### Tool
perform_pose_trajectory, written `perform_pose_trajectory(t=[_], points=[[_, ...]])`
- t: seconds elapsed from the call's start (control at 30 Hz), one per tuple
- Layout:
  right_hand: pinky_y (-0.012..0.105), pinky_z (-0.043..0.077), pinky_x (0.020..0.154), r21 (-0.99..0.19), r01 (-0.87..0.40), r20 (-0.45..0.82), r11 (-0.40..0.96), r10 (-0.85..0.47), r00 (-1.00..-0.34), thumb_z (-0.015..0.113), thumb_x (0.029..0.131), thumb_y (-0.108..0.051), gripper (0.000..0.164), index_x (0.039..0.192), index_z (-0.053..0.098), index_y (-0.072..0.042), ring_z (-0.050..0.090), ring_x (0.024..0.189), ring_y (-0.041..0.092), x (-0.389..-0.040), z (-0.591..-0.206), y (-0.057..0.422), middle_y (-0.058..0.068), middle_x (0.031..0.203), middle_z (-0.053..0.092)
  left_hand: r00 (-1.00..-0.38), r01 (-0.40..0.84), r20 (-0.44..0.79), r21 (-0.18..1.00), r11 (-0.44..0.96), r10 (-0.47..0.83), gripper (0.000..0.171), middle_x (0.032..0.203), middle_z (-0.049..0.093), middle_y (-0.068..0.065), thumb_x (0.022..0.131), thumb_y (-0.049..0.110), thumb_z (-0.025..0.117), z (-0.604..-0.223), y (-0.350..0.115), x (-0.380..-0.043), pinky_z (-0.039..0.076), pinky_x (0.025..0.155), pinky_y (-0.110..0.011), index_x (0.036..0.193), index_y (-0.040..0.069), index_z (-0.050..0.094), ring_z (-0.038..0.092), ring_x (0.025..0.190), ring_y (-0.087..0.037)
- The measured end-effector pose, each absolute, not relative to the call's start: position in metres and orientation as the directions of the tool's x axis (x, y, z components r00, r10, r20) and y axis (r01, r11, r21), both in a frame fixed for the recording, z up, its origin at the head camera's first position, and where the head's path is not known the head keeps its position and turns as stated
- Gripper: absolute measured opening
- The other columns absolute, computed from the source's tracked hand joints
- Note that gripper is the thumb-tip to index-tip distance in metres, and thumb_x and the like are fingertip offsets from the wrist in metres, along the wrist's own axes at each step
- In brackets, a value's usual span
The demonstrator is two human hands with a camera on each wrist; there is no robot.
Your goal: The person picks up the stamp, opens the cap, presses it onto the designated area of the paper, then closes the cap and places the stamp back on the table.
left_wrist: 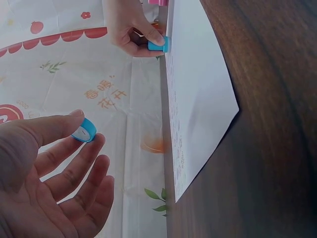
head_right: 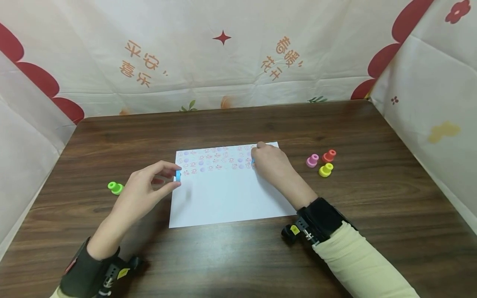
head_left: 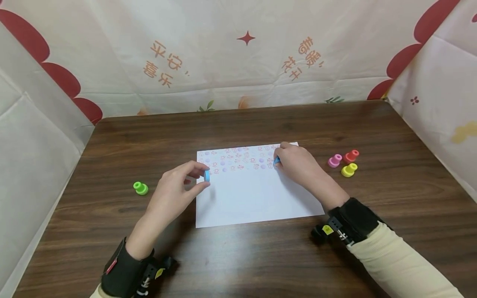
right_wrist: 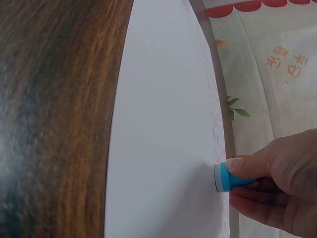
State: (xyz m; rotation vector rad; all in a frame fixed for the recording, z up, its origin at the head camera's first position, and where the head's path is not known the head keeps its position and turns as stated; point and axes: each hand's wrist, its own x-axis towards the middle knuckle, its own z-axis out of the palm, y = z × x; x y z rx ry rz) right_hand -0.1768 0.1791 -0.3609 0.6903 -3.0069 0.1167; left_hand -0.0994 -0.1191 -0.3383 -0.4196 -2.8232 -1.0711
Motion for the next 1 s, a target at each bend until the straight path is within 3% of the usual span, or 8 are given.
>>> perform_pose_trajectory(t=[0.77, 0.87, 1.0], points=[[0.045, 0.06, 0.077, -0.049, -0.42, 0.063, 0.906, -0.417, -0.907, 0.073, 0.083, -0.011, 0.023, 0.099, 0.069, 0.003, 0.061, 0.077, 0.027, -0.174, -0.362, 0.176, 0.018, 0.094, 0.064, -0.96, 0.281, 0.189, 0.642, 0.714, 0.208, 0.034, 0.099, 0.071, -0.012, 0.078, 0.015, 0.079, -0.341, -0.121, -0.096, 0.059, 0.083, -0.048, 0.109, 0.009, 0.065, 0.064, 0.091, -0.025], [0.046, 0.06, 0.077, -0.103, -0.418, 0.075, 0.903, -0.412, -0.908, 0.074, 0.083, -0.013, 0.023, 0.1, 0.069, 0.002, 0.061, 0.078, 0.027, -0.172, -0.359, 0.18, 0.017, 0.094, 0.064, -0.959, 0.284, 0.192, 0.642, 0.712, 0.21, 0.035, 0.099, 0.071, -0.011, 0.078, 0.016, 0.079, -0.342, -0.122, -0.095, 0.059, 0.083, -0.048, 0.109, 0.009, 0.065, 0.064, 0.091, -0.025], [0.045, 0.059, 0.075, -0.27, -0.36, 0.162, 0.893, -0.327, -0.931, 0.075, 0.082, -0.015, 0.024, 0.1, 0.07, -0.001, 0.059, 0.079, 0.026, -0.168, -0.346, 0.188, 0.014, 0.093, 0.064, -0.952, 0.305, 0.208, 0.642, 0.704, 0.223, 0.035, 0.099, 0.071, -0.01, 0.078, 0.016, 0.079, -0.343, -0.119, -0.096, 0.059, 0.082, -0.047, 0.109, 0.01, 0.065, 0.064, 0.09, -0.024]])
